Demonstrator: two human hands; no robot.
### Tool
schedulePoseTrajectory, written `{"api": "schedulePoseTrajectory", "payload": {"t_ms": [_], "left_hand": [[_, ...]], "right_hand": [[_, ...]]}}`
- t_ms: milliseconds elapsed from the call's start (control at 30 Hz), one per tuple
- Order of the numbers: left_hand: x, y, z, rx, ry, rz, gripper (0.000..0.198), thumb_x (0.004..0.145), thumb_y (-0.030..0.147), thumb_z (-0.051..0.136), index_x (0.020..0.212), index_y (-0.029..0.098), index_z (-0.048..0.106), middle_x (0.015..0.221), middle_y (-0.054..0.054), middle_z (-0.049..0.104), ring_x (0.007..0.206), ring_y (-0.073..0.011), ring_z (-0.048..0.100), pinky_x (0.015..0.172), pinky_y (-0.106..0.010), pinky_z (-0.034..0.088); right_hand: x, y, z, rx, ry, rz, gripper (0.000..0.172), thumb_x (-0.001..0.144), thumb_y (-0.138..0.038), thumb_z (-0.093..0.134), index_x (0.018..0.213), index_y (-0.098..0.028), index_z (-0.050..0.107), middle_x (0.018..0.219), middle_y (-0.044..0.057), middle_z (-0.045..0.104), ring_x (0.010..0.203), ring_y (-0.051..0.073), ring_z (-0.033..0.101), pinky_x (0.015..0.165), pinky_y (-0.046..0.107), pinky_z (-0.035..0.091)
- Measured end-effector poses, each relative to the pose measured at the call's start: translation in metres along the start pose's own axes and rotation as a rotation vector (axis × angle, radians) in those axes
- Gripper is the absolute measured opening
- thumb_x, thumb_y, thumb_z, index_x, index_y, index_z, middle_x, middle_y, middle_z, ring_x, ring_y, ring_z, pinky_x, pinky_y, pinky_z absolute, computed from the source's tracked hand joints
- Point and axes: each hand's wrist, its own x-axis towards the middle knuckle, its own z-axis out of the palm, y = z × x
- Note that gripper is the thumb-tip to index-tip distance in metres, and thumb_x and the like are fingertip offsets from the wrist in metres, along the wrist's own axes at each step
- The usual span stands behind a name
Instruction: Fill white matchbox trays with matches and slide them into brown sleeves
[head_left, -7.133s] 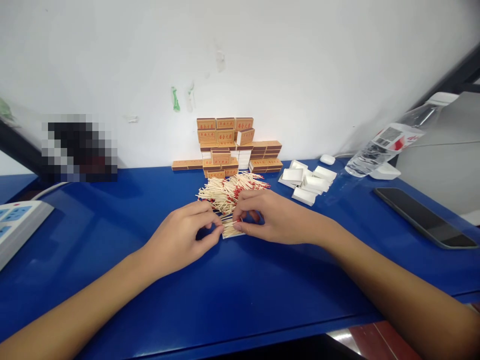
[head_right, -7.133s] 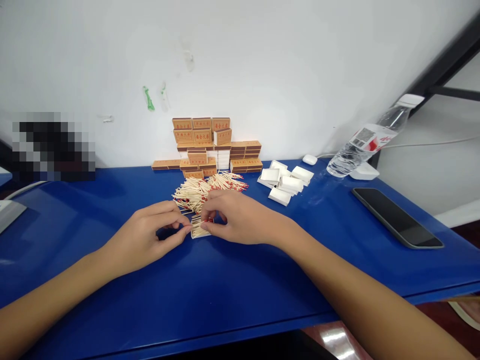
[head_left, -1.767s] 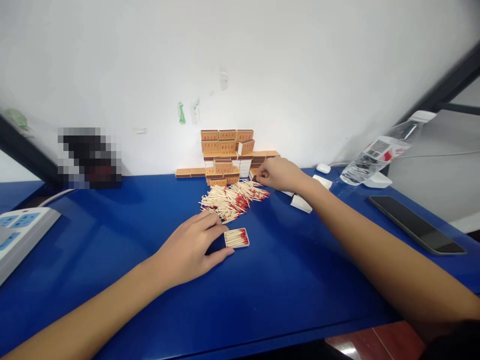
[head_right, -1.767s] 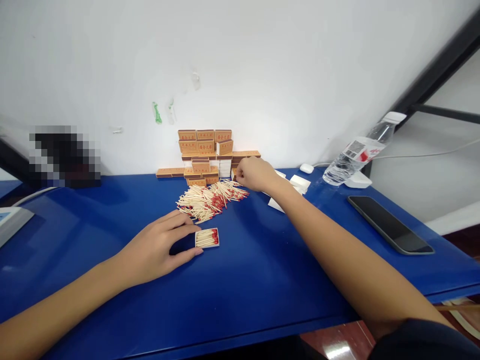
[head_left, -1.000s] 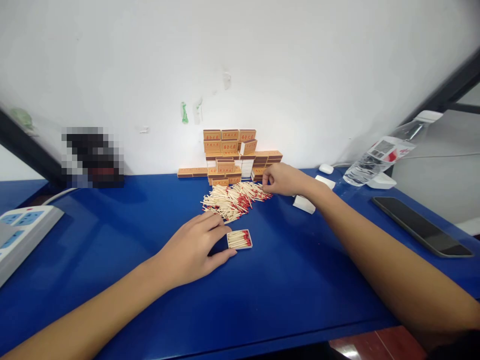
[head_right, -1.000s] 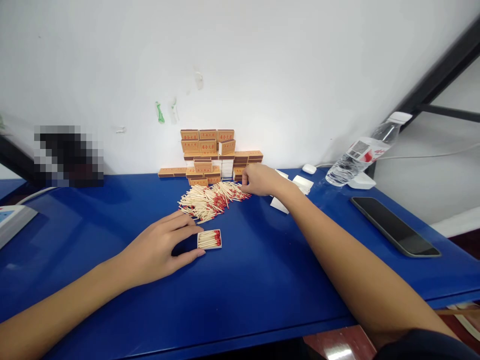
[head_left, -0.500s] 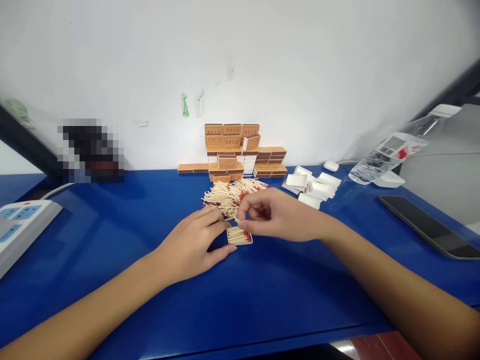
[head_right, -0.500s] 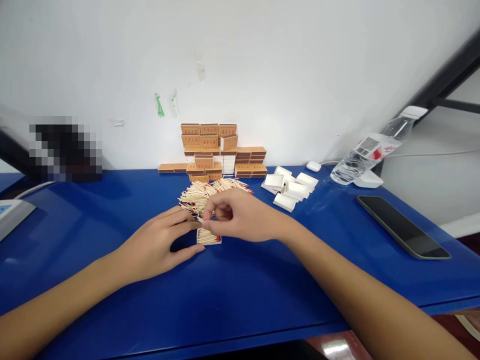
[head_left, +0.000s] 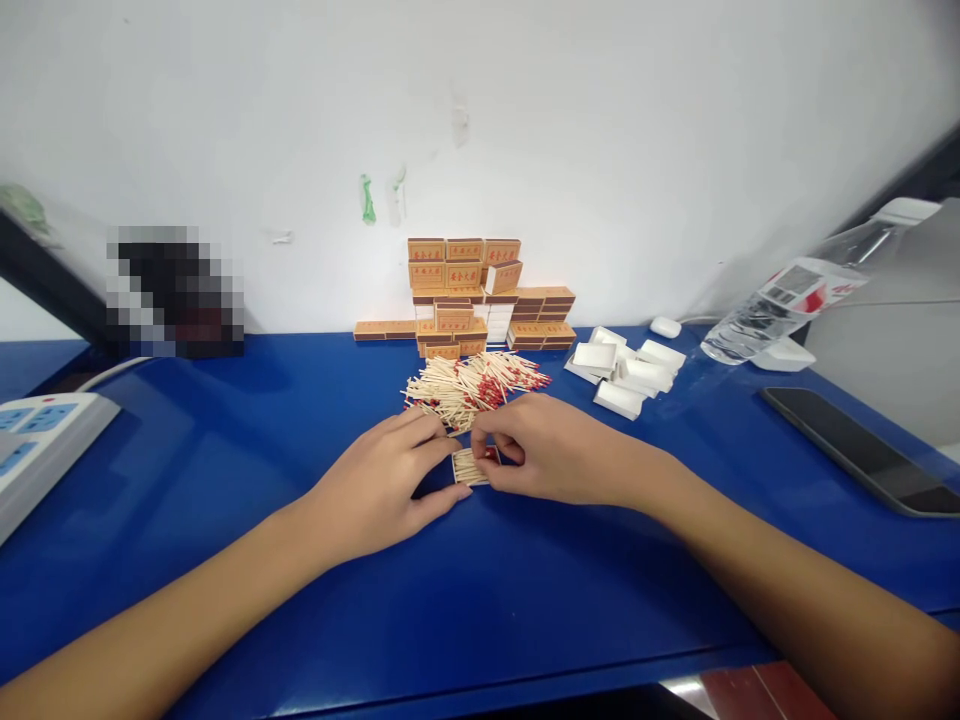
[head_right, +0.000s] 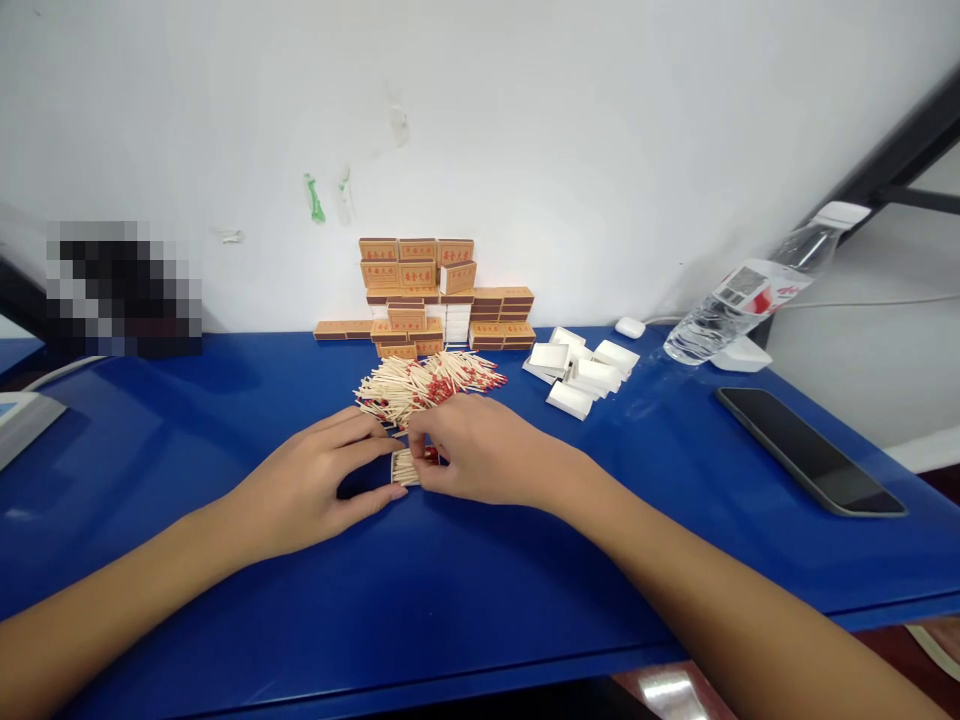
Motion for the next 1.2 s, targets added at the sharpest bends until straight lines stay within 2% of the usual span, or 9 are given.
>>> {"api": "schedulePoseTrajectory", "payload": {"t_ms": [200,367,600,700,767,833,933,1100,1200], "left_hand": [[0.000,0.001,0.000,0.010,-0.004,-0.009,0.025,0.098,0.038,0.068,0.110,0.016,0.073,0.097,-0.008,0.064,0.096,-0.0263,0.061,0.087,-0.044,0.056],[0.000,0.001,0.000,0.006,-0.006,0.000,0.026,0.100,0.038,0.065,0.113,0.017,0.073,0.098,-0.009,0.065,0.097,-0.0267,0.061,0.087,-0.044,0.056],[0.000,0.001,0.000,0.006,-0.013,-0.012,0.027,0.099,0.039,0.065,0.111,0.016,0.074,0.097,-0.009,0.064,0.096,-0.0266,0.061,0.086,-0.045,0.056],[-0.001,0.001,0.000,0.006,-0.004,-0.009,0.027,0.099,0.039,0.066,0.111,0.016,0.074,0.097,-0.009,0.064,0.096,-0.0263,0.061,0.086,-0.044,0.056],[-0.001,0.001,0.000,0.007,0.008,-0.001,0.028,0.099,0.039,0.066,0.113,0.016,0.073,0.098,-0.009,0.065,0.097,-0.0265,0.062,0.087,-0.045,0.056],[-0.001,0.001,0.000,0.008,0.014,0.003,0.029,0.099,0.038,0.067,0.116,0.015,0.073,0.099,-0.009,0.065,0.098,-0.0267,0.062,0.089,-0.045,0.056],[-0.001,0.001,-0.001,-0.002,0.010,0.005,0.029,0.099,0.038,0.066,0.117,0.016,0.073,0.098,-0.009,0.066,0.097,-0.0261,0.062,0.089,-0.045,0.056],[0.000,0.002,0.000,-0.011,0.017,0.024,0.028,0.100,0.037,0.065,0.117,0.015,0.073,0.099,-0.009,0.066,0.097,-0.0256,0.062,0.089,-0.044,0.056],[-0.001,0.002,0.000,-0.009,0.012,0.031,0.029,0.100,0.038,0.065,0.116,0.015,0.073,0.098,-0.009,0.066,0.096,-0.0257,0.062,0.088,-0.044,0.057]], "right_hand": [[-0.002,0.001,-0.010,0.105,-0.060,-0.024,0.002,0.085,-0.018,0.068,0.085,-0.019,0.070,0.059,-0.009,0.050,0.052,0.007,0.045,0.055,0.025,0.032],[-0.002,-0.001,-0.006,0.165,-0.126,-0.051,0.008,0.086,-0.013,0.067,0.080,-0.019,0.067,0.062,-0.008,0.053,0.054,0.007,0.047,0.056,0.024,0.035],[-0.001,-0.001,0.000,0.171,-0.082,-0.012,0.005,0.088,-0.018,0.066,0.084,-0.018,0.069,0.061,-0.008,0.052,0.054,0.008,0.043,0.056,0.026,0.030],[-0.001,0.002,-0.005,0.108,-0.047,-0.007,0.008,0.090,-0.023,0.067,0.085,-0.018,0.070,0.061,-0.007,0.052,0.054,0.008,0.041,0.058,0.027,0.028],[-0.001,0.009,-0.012,0.063,0.027,0.013,0.012,0.092,-0.026,0.065,0.084,-0.019,0.071,0.061,-0.006,0.052,0.054,0.009,0.040,0.059,0.028,0.027],[-0.001,0.023,-0.021,-0.018,0.171,0.089,0.015,0.092,-0.028,0.063,0.082,-0.020,0.070,0.060,-0.005,0.052,0.056,0.010,0.041,0.060,0.029,0.028],[0.000,0.050,-0.033,-0.142,0.348,0.291,0.015,0.088,-0.028,0.063,0.081,-0.019,0.072,0.060,-0.002,0.055,0.057,0.012,0.045,0.060,0.030,0.029],[0.011,0.087,-0.038,-0.085,0.373,0.520,0.017,0.084,-0.026,0.061,0.083,-0.017,0.076,0.060,0.000,0.060,0.057,0.014,0.049,0.058,0.031,0.034],[0.023,0.099,-0.038,-0.142,0.325,0.551,0.017,0.083,-0.023,0.062,0.082,-0.016,0.078,0.068,0.004,0.069,0.060,0.015,0.056,0.060,0.031,0.037]]}}
